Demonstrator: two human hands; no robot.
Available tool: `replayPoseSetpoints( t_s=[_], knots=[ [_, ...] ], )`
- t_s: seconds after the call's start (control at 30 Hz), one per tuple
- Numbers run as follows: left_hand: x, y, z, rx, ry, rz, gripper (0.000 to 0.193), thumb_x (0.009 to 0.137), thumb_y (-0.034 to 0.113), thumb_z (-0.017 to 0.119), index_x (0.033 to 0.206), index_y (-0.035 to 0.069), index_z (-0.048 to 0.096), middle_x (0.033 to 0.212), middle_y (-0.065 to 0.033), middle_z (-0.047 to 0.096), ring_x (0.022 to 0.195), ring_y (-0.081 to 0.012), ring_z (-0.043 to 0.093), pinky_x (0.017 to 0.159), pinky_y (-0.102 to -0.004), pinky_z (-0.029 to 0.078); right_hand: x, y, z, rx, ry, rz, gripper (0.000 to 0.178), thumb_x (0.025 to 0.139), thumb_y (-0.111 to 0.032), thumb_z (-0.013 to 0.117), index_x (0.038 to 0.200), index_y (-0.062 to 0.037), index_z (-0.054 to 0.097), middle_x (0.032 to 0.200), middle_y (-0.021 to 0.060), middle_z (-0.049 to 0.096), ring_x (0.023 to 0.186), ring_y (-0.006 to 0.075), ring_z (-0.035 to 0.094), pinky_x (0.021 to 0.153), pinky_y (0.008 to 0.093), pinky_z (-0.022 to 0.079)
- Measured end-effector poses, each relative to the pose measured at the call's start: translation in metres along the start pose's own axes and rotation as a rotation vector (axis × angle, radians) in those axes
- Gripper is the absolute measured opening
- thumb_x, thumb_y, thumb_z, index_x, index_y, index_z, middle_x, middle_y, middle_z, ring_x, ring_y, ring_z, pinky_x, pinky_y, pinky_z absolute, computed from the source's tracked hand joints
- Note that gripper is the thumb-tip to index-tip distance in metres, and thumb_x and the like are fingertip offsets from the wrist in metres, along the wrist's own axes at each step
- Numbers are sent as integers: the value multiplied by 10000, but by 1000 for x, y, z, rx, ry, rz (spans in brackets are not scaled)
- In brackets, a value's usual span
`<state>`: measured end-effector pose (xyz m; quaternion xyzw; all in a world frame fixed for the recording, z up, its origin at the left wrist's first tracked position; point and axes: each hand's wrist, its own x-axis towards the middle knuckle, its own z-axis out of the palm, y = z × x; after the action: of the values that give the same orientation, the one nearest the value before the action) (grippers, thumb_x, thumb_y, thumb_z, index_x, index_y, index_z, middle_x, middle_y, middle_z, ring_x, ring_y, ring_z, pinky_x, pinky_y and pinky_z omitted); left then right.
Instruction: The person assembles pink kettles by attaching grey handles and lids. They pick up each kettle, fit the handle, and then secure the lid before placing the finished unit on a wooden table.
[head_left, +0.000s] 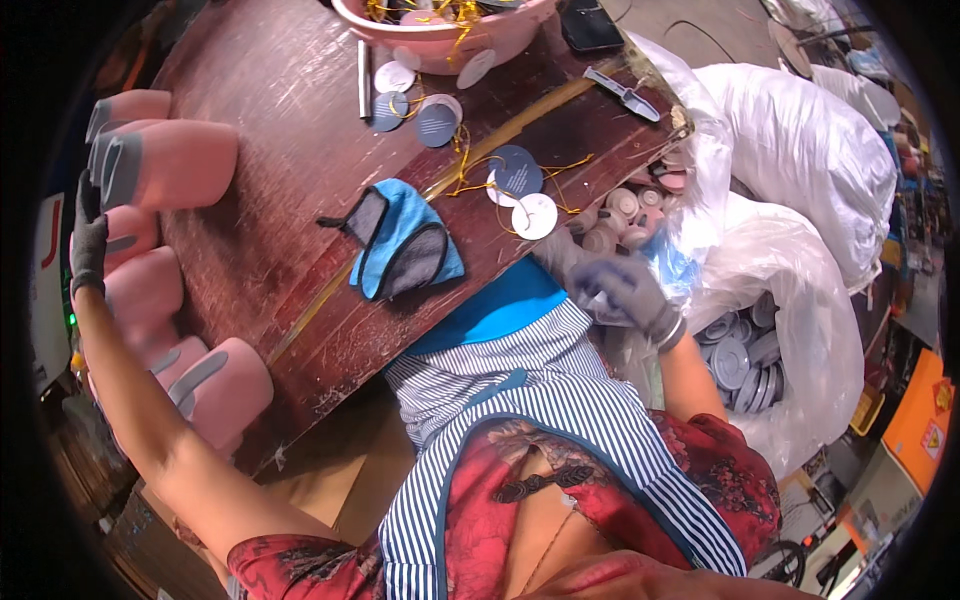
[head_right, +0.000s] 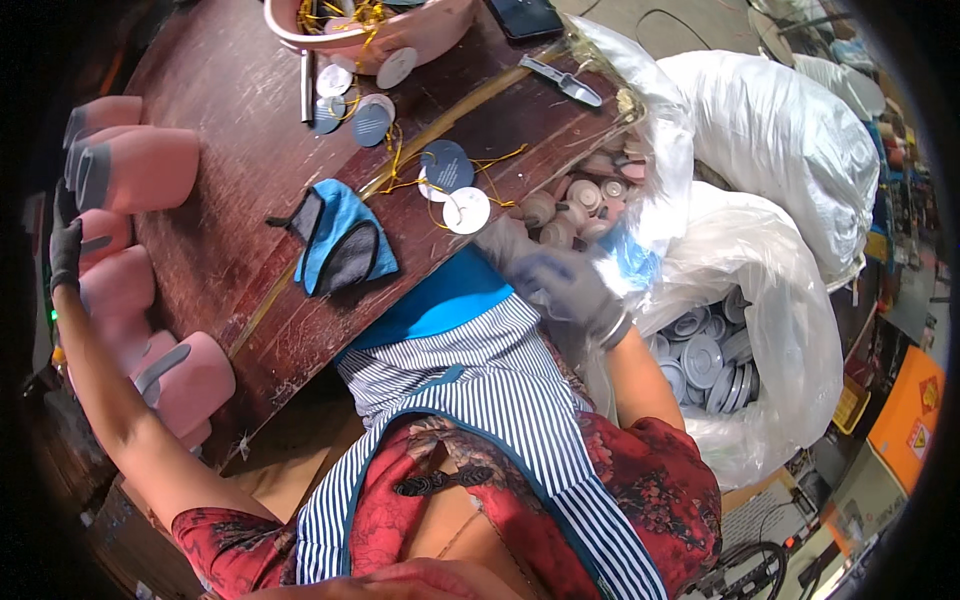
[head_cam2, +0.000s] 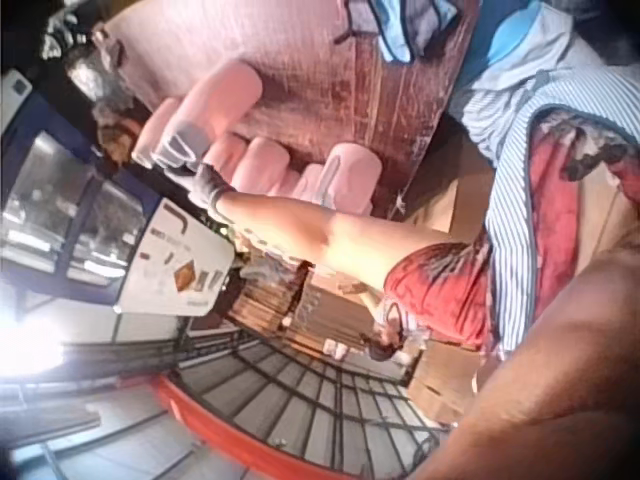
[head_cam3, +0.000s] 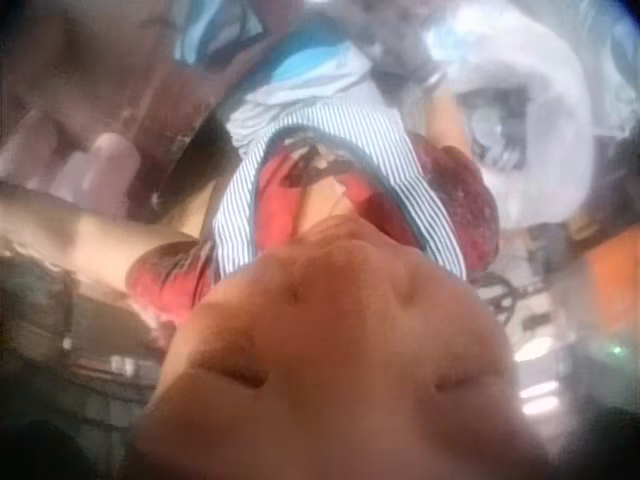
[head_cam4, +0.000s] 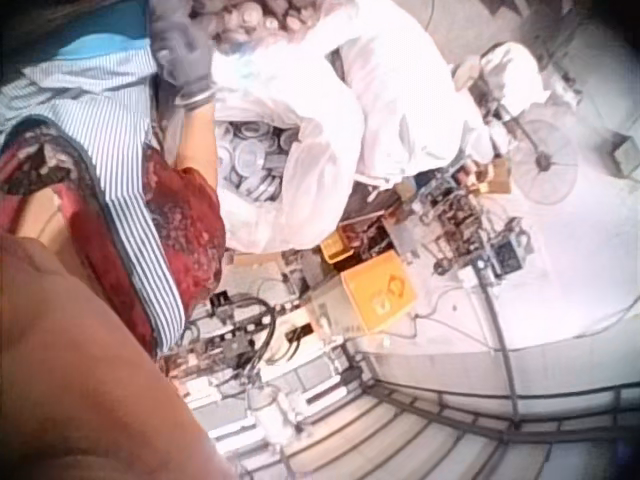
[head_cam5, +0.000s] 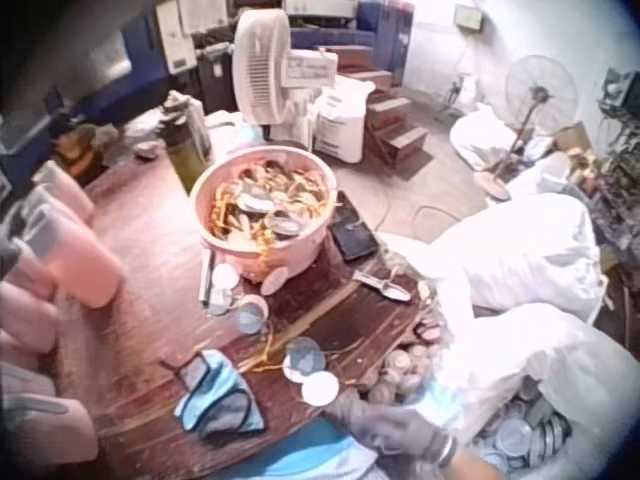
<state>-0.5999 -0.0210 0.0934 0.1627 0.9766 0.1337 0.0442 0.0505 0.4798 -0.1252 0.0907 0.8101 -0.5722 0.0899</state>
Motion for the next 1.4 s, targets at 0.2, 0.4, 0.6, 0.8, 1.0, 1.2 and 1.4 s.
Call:
replayPoseSetpoints(
  t_s=[0.2, 0.4, 0.6, 0.8, 1.0, 1.2, 1.4],
  knots=[
    [-33, -55, -19, 101, -5, 211, 483, 925, 205, 679, 1380, 90, 564, 1107, -27, 669, 938, -122, 616, 819, -274, 495, 35, 136, -53, -554, 527, 190, 394, 860, -323, 678, 1157, -66, 645, 1114, 215, 656, 1009, 438, 621, 874, 503, 499],
    [-143, 90, 90, -676, 57, 65, 432, 950, 123, 678, 1351, 30, 544, 1177, -47, 654, 1025, -102, 608, 886, -248, 479, 135, 343, -30, -1086, 456, 67, 637, 840, -439, 682, 1337, -65, 544, 1298, 226, 599, 1179, 447, 556, 960, 489, 466],
    [-278, 123, 160, -1070, 579, 144, 486, 1003, 181, 585, 1444, 16, 465, 1069, -31, 646, 832, -101, 603, 526, -198, 501, 127, 220, -39, -475, 793, 593, 793, 837, -506, 639, 1457, -71, 404, 1136, 237, 690, 1073, 462, 637, 876, 538, 511],
    [-417, 218, 120, -922, 922, 45, 427, 1037, 343, 532, 1261, -9, 622, 916, -9, 630, 710, -91, 525, 664, -282, 470, 89, 236, -72, -168, 559, 421, 564, 780, -554, 753, 1038, -54, 719, 1053, 215, 717, 1053, 363, 668, 927, 424, 495],
    [-516, 240, 132, -1091, 519, 98, 555, 903, 396, 745, 1226, -24, 580, 1024, -70, 662, 831, -120, 611, 750, -251, 496, 159, 245, -30, 173, 918, 512, 803, 730, -552, 793, 1352, -88, 589, 1291, 151, 652, 1186, 280, 609, 995, 360, 470],
    [-573, 245, 152, -968, 273, 115, 614, 724, 339, 891, 1158, -32, 664, 1030, -142, 700, 914, -219, 642, 831, -338, 509, 91, 233, -57, -411, 842, 509, 574, 760, -435, 745, 1269, -189, 645, 1223, 169, 680, 1122, 366, 644, 958, 435, 496],
    [-532, 267, 173, -1004, -79, 241, 547, 707, 229, 861, 1153, -35, 685, 1074, -122, 693, 965, -211, 658, 878, -328, 504, -58, -71, -73, 30, 475, -448, 459, 873, 88, 603, 1306, -62, 627, 1290, 137, 633, 1141, 195, 616, 891, 293, 524]
  ],
)
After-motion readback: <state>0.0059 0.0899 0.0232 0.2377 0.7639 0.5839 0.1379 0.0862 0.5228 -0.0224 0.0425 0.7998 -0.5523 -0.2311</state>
